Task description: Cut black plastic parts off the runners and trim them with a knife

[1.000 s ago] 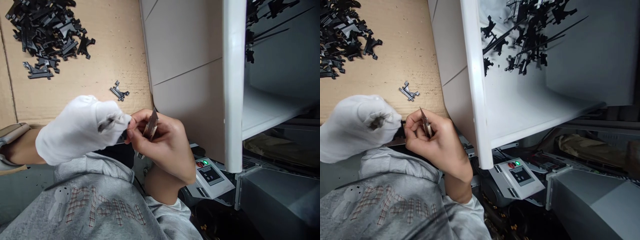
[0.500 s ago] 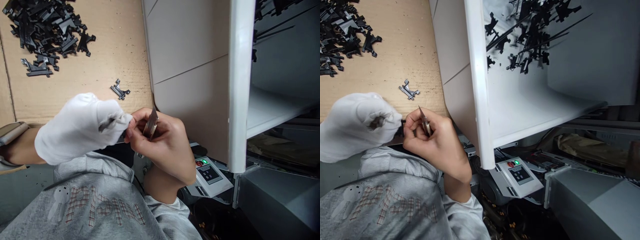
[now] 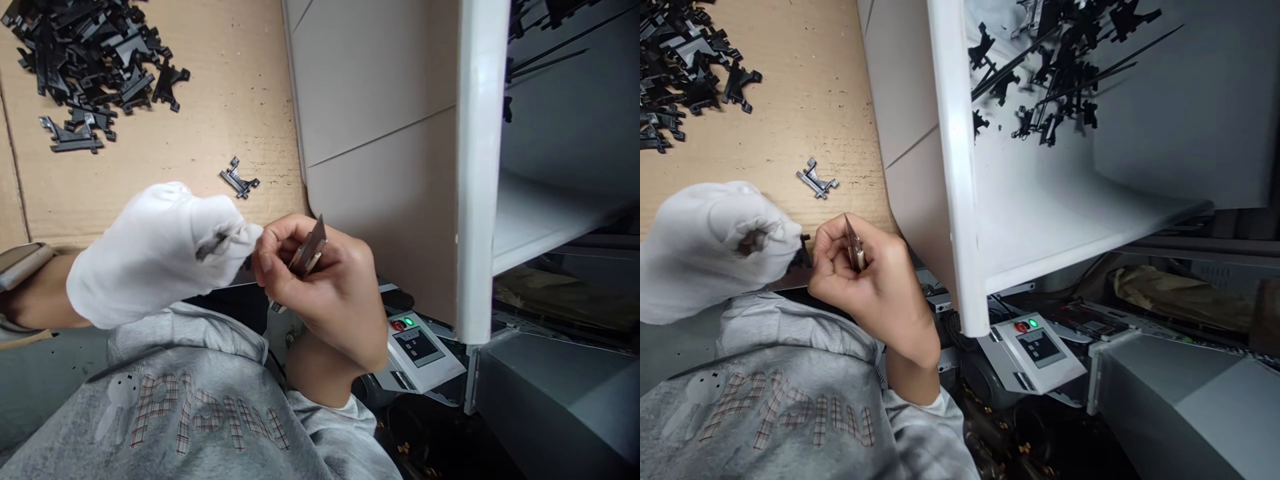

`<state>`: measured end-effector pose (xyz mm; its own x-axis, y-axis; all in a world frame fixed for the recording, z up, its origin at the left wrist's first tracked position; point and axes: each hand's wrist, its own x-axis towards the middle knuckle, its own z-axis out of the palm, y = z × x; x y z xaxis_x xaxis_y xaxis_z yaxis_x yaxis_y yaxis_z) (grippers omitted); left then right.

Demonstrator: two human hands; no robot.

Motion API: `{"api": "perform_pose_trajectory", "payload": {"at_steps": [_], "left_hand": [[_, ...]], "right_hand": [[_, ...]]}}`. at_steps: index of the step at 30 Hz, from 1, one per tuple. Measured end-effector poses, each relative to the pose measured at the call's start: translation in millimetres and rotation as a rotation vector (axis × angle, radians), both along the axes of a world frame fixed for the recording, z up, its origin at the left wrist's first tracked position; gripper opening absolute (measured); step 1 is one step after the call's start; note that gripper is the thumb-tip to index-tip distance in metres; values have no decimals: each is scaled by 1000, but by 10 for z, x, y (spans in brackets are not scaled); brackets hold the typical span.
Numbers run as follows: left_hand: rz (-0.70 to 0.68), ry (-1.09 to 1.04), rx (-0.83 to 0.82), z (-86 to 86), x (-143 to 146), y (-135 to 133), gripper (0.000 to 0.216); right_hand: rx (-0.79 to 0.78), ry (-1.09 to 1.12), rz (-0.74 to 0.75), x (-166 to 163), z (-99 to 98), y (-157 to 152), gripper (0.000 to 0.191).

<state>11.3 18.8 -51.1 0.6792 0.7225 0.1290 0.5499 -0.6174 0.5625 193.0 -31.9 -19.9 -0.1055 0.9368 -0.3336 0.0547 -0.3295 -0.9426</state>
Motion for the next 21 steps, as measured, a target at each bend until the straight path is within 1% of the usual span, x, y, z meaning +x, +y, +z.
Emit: {"api": "perform_pose_trajectory", "payload": {"at_steps": [3,7,9,11,13,15,17,21], "left_hand": [[13,-14,13,-3,29,-21,22],[26,-27,52,-16,-6,-32,21],[2,-59,126,-26,-36,-20,25],[-22,-107,238,-33,-55,-1,29],[-22,-129,340,-38,-59,16,29],[-5,-116,392,-44,-55,26,29],[7,-96,406,-53,-51,28,29],[-2,-115,348,-71,-53,32,29]], "right_hand": [[3,6,-14,8,-13,-5,19],[-46,25,-4,13,-15,-5,18],[-44,17,8,11,-16,-6,17],[-29,2,17,7,-18,-5,15],[-25,-6,26,3,-21,-1,14],[-22,-14,39,1,-18,9,14],[-17,-17,57,1,-5,23,14],[-46,-41,99,5,35,45,14]]}}
